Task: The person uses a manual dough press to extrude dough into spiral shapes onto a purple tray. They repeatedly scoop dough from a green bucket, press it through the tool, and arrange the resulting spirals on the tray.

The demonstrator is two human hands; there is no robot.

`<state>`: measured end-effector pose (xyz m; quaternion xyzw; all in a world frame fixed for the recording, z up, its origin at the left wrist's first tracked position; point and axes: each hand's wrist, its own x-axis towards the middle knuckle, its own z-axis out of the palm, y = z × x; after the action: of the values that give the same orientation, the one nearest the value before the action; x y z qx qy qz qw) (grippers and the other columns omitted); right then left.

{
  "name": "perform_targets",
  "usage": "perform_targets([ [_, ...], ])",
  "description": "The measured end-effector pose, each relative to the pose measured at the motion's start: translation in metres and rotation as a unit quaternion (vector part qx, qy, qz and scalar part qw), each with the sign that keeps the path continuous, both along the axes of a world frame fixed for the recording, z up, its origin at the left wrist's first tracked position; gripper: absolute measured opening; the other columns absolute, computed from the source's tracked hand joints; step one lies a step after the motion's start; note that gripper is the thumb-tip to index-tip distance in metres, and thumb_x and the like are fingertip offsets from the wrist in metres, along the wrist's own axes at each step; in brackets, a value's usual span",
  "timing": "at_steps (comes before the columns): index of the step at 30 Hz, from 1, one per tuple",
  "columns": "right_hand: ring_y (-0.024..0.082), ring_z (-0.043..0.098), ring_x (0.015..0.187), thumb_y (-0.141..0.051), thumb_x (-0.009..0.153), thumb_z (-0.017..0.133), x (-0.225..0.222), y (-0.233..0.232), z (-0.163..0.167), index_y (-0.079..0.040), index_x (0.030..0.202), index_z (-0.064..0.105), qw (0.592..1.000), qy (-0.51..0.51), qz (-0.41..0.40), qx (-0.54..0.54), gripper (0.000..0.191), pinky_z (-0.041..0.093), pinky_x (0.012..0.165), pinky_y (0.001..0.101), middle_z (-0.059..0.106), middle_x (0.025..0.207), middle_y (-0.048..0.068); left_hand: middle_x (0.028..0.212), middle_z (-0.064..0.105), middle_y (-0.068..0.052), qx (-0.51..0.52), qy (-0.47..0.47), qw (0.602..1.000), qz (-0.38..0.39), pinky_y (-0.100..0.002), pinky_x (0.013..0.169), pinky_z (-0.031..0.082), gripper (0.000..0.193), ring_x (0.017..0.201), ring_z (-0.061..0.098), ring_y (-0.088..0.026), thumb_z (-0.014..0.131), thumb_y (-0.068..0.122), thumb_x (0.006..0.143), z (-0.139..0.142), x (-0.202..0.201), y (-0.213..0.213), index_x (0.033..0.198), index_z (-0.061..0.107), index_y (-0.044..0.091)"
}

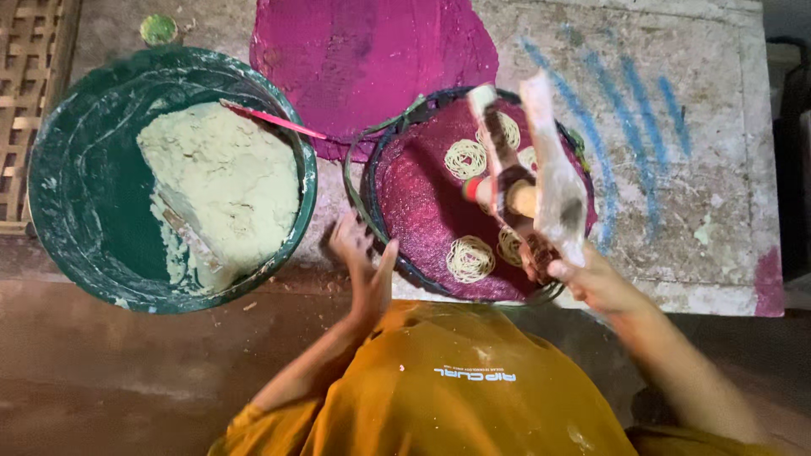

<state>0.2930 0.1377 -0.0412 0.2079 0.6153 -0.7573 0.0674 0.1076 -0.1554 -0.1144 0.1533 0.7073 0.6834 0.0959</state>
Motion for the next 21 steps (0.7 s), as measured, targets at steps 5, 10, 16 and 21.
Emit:
perform_targets([
  [5,0.024,0.066,0.1,-0.07,0.086,0.058,-0.008,-0.011,0.014,-0.003,0.152,0.039,0.966,-0.048,0.158,-0.201,0.096,0.054,0.085,0.0385,0.067,0.116,0.015,0.168,0.028,-0.024,0.488,-0.405,0.702,-0.323,-0.05,0.131,0.024,0.104,0.156,0.031,-0.035,0.053,0.068,0.099,0.05,-0.079,0.06,0.168,0.019,-0.002],
  [10,0.03,0.074,0.097,-0.074,0.087,0.042,-0.016,0.008,0.031,-0.003,0.138,0.049,0.956,-0.125,0.217,-0.152,0.088,0.061,0.081,0.0454,0.073,0.112,0.02,0.144,0.056,-0.009,0.553,-0.294,0.64,-0.446,-0.047,0.131,0.035,0.087,0.152,0.045,-0.031,0.062,0.062,0.093,0.064,-0.083,0.115,0.159,0.04,0.011],
  [16,0.023,0.073,0.086,-0.075,0.093,0.026,-0.055,0.051,0.041,-0.001,0.104,0.078,0.935,-0.205,0.235,0.168,0.092,0.057,0.081,0.0382,0.081,0.092,0.013,0.099,0.059,0.001,0.628,-0.322,0.615,-0.352,-0.037,0.103,0.047,0.027,0.099,0.058,-0.016,0.057,0.038,0.103,0.038,-0.116,0.16,0.112,0.058,0.012],
  [21,0.023,0.068,0.077,-0.074,0.093,0.029,-0.085,0.023,0.024,-0.003,0.094,0.077,0.911,-0.199,0.202,0.298,0.086,0.055,0.071,0.0389,0.074,0.081,0.013,0.091,0.058,0.001,0.644,-0.327,0.597,-0.35,-0.036,0.095,0.048,0.028,0.092,0.058,-0.016,0.05,0.041,0.104,0.017,-0.148,0.155,0.102,0.056,0.014],
])
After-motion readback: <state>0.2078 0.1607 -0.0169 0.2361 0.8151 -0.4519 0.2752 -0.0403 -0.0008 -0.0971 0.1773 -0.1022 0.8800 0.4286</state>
